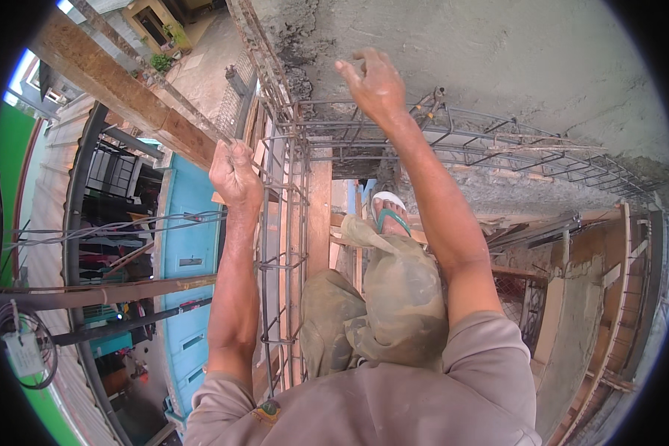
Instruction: The person ties steel rebar rods together using wire and a hand tool on a construction site. They repeatedly wrap wire around intersecting rods and twist it to secure the rebar cage structure.
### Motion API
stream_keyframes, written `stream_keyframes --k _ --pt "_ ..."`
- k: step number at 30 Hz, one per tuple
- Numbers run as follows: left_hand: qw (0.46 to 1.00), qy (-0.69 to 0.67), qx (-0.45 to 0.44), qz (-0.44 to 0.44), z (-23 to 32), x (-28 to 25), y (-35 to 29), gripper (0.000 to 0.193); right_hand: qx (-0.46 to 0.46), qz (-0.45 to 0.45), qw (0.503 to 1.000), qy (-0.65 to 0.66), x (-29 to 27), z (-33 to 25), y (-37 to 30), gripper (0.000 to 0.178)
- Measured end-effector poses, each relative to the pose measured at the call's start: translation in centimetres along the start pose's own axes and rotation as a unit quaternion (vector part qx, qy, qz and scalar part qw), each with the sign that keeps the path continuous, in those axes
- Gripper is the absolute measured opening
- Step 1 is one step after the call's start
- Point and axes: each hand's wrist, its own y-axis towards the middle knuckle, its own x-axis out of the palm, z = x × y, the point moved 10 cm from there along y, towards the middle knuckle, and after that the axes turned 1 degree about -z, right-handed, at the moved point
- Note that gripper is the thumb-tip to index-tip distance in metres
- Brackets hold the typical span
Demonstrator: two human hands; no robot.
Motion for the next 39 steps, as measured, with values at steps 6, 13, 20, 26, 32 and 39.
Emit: stream_keyframes --k 6,13,20,26,32,39 --pt "0.939 -0.312 -0.12 0.077 2.4 1.7 4.3 0.058 0.067 0.023 0.953 -0.296 1.8 12.6 -3.0 0.065" --pt "0.948 -0.291 -0.122 0.049 0.9 1.8 5.0 0.063 0.103 -0.018 0.918 -0.383 0.9 12.8 -4.2 0.07" --pt "0.955 -0.284 -0.082 0.023 2.9 4.1 4.9 0.061 0.203 -0.091 0.933 -0.281 -0.9 14.9 -3.7 0.064" --pt "0.946 -0.309 -0.086 0.04 2.2 1.6 5.5 0.057 0.23 -0.071 0.942 -0.235 -1.3 15.7 -4.3 0.062" --pt "0.948 -0.297 -0.098 0.056 2.7 1.0 6.6 0.058 0.177 -0.027 0.982 -0.061 -6.0 12.7 -4.2 0.07" --pt "0.982 -0.166 -0.081 0.046 4.2 0.4 6.7 0.053 0.262 -0.267 0.866 0.331 -6.1 4.8 -13.0 0.048"
